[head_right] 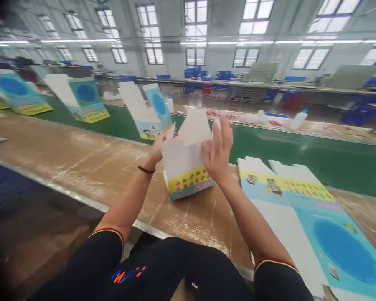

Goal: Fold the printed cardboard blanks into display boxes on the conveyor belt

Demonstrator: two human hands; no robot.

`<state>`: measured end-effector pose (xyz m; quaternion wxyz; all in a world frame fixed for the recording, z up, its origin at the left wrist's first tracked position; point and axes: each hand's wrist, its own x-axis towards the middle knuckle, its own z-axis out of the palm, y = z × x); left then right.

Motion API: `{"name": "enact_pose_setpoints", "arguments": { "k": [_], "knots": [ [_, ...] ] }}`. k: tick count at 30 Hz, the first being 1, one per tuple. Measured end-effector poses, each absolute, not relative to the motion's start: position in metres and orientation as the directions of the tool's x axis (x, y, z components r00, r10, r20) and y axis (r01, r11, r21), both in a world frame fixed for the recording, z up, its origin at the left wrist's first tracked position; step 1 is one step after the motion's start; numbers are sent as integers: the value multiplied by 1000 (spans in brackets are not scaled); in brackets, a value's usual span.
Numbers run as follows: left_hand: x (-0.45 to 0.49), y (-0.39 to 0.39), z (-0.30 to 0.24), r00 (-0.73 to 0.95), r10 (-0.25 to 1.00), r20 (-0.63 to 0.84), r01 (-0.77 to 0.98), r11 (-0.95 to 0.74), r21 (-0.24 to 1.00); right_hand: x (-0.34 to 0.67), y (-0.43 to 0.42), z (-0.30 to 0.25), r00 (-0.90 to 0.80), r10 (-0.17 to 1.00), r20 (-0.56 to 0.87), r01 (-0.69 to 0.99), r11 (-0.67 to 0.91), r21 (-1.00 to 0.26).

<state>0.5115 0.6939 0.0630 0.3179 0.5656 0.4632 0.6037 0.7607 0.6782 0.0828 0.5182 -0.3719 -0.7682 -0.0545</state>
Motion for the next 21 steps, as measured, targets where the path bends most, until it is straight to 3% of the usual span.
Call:
{"name": "enact_pose_setpoints", "arguments": {
  "k": [2,3,5,8,10,12,14,16,19,21],
  "knots": [
    [510,691,62,-155,913,377,168,-352,921,754,681,92,-360,447,818,619,771,-149],
    [510,690,61,-149,913,379,177,-352,919,748,684,96,-460,475,750,613,781,-120],
    [509,689,56,-145,912,385,173,-359,917,734,690,105,-596,625,505,666,736,-124],
    [501,686,43,-210,891,403,71,-397,915,710,700,111,-570,821,35,816,570,-92],
    [496,683,34,-230,885,404,-25,-421,907,699,706,108,-572,787,-229,817,573,-70],
    [497,678,30,-160,894,418,-119,-438,891,693,709,101,-607,682,-408,769,634,-84],
    [504,676,31,-95,896,435,-190,-445,875,692,708,95,-639,621,-453,729,677,-101],
    [514,677,34,-165,894,416,-150,-440,885,691,705,92,-665,636,-392,716,691,-94],
    [527,687,39,-318,892,322,101,-306,947,688,701,91,-668,677,-309,723,689,-51],
    [530,698,39,-320,906,278,227,-211,951,687,700,92,-640,718,-273,749,662,-17]
  ]
}}
